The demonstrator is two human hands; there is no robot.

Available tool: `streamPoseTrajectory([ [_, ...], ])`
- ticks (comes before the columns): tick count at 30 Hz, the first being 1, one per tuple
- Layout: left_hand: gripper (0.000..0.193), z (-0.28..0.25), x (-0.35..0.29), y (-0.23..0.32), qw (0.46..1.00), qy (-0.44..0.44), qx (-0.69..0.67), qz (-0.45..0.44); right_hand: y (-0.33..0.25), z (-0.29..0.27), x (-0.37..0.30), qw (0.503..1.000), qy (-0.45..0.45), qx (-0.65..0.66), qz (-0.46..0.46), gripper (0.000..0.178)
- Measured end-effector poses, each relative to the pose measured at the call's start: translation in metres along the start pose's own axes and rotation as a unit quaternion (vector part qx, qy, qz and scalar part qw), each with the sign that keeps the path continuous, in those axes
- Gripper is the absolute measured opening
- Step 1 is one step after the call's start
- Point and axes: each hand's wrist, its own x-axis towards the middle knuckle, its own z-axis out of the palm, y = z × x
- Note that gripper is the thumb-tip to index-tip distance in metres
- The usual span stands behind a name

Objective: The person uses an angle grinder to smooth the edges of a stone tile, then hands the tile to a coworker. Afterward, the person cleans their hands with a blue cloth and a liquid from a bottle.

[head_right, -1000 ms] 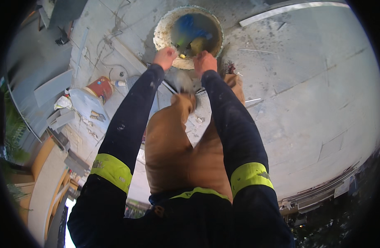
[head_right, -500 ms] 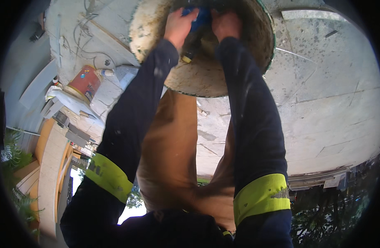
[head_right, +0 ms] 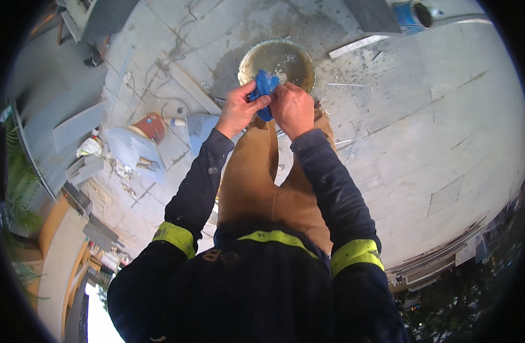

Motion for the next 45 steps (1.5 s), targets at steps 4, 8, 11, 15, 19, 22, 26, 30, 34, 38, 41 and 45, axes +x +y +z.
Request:
streamPoseTrajectory([
  [4, 0.042, 0.010, -0.036, 0.081, 0.982, -0.110, 0.092, 0.124, -0.052, -0.087, -0.008, 0.998, 0.000, 0.053, -0.042, 0.013],
  [8, 0.035, 0.026, -0.071, 0.174, 0.980, -0.190, -0.047, -0.017, -0.092, -0.159, -0.012, 0.996, -0.001, 0.078, -0.042, 0.014],
  [11, 0.025, 0.045, -0.077, 0.219, 0.934, -0.171, 0.208, 0.233, -0.125, -0.194, -0.021, 0.989, 0.079, 0.009, -0.122, 0.013],
  [15, 0.009, 0.079, -0.087, 0.252, 0.937, 0.028, 0.182, 0.296, -0.156, -0.216, -0.022, 0.967, 0.192, -0.049, -0.160, 0.011],
  [19, 0.022, 0.099, -0.099, 0.278, 0.892, 0.152, 0.303, 0.299, -0.175, -0.234, -0.032, 0.947, 0.225, -0.121, -0.195, 0.012],
  [22, 0.030, 0.103, -0.090, 0.280, 0.884, 0.153, 0.303, 0.322, -0.174, -0.241, -0.038, 0.926, 0.241, -0.139, -0.256, 0.015],
  [26, 0.026, 0.101, -0.078, 0.272, 0.966, 0.051, 0.117, 0.227, -0.169, -0.246, -0.045, 0.902, 0.257, -0.156, -0.310, 0.018],
  [30, 0.018, 0.090, -0.086, 0.280, 0.974, -0.111, -0.123, 0.153, -0.169, -0.258, -0.050, 0.902, 0.276, -0.137, -0.302, 0.018],
  [34, 0.018, 0.094, -0.111, 0.303, 0.976, -0.125, -0.059, 0.169, -0.177, -0.270, -0.054, 0.893, 0.304, -0.160, -0.291, 0.016],
  [38, 0.014, 0.104, -0.114, 0.307, 0.833, -0.033, 0.292, 0.469, -0.186, -0.276, -0.057, 0.901, 0.286, -0.199, -0.259, 0.015],
  [41, 0.016, 0.110, -0.120, 0.318, 0.920, 0.003, 0.232, 0.315, -0.196, -0.275, -0.058, 0.896, 0.293, -0.199, -0.270, 0.015],
  [45, 0.015, 0.105, -0.106, 0.323, 0.962, -0.012, 0.112, 0.250, -0.199, -0.277, -0.057, 0.866, 0.330, -0.186, -0.325, 0.019],
])
